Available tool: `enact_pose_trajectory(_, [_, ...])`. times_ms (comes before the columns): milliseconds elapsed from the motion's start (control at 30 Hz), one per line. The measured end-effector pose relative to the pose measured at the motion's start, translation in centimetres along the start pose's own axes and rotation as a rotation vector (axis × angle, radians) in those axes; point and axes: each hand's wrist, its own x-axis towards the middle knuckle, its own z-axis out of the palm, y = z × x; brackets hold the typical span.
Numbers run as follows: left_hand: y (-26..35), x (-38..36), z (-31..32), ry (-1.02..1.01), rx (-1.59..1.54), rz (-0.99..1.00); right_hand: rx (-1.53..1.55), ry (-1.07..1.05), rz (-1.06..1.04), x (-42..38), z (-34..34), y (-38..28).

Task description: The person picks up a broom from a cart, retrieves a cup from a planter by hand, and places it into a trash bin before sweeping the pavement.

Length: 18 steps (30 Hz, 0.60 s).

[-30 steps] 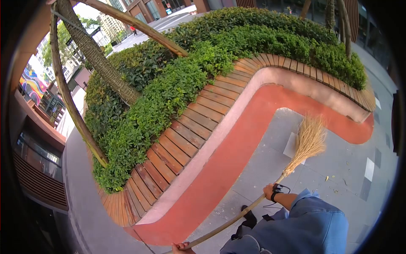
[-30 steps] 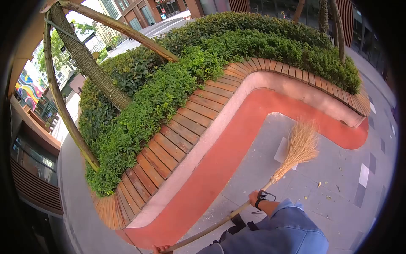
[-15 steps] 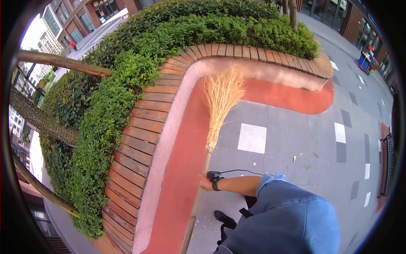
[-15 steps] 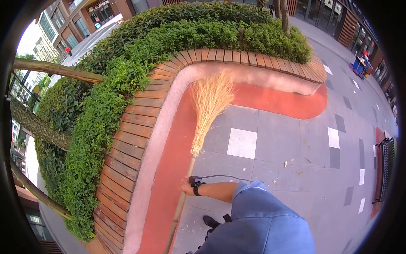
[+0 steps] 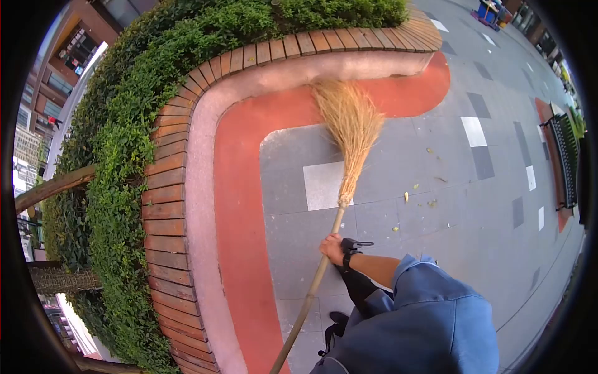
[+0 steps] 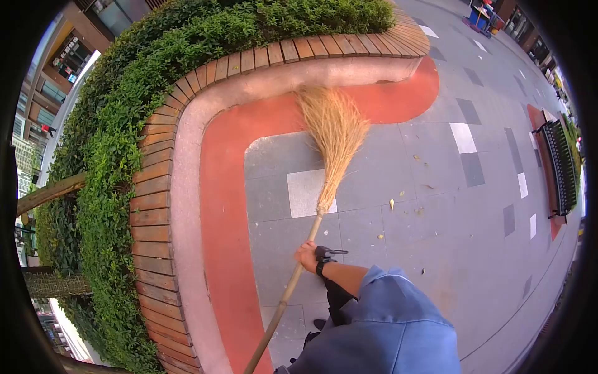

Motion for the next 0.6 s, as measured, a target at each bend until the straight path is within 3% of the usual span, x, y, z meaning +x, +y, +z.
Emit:
enact_pose_trajectory(100, [-7.4, -4.2, 4.2, -0.304, 0.112, -0.144, -0.311, -0.344, 0.304, -5.0, -5.0, 10.7])
enact_pose_trajectory(200, [-10.1, -9.0, 5.7, -0.396, 0.154, -0.223, -0.415, -0.186, 0.365, -8.3, -11.7, 15.6])
enact_pose_trajectory(267, [-9.6, -9.8, 4.6, -0.613, 0.173, -0.242, -0.431, -0.161, 0.355, -10.6, -14.0, 15.5])
enact_pose_trajectory(367, [-7.8, -8.2, -0.5, -0.621, 0.135, -0.259, -0.433, -0.139, 0.275, -14.5, -14.1, 11.9])
enact_pose_trajectory(467, [-5.1, -3.5, -10.7, -0.654, 0.005, -0.161, -0.408, -0.142, 0.112, -17.4, -11.4, 6.1])
enact_pose_trajectory(500, [-3.9, -2.4, -14.3, -0.609, -0.061, -0.089, -0.395, -0.138, 0.024, -18.2, -10.1, 3.7])
enact_pose_trajectory(567, [-1.1, -0.8, -21.5, -0.259, -0.047, -0.011, -0.434, -0.213, -0.106, -20.1, -7.3, -2.1])
enact_pose_trajectory(600, [1.4, -2.1, -24.4, -0.243, -0.091, 0.046, -0.38, -0.237, -0.177, -21.0, -6.5, -5.5])
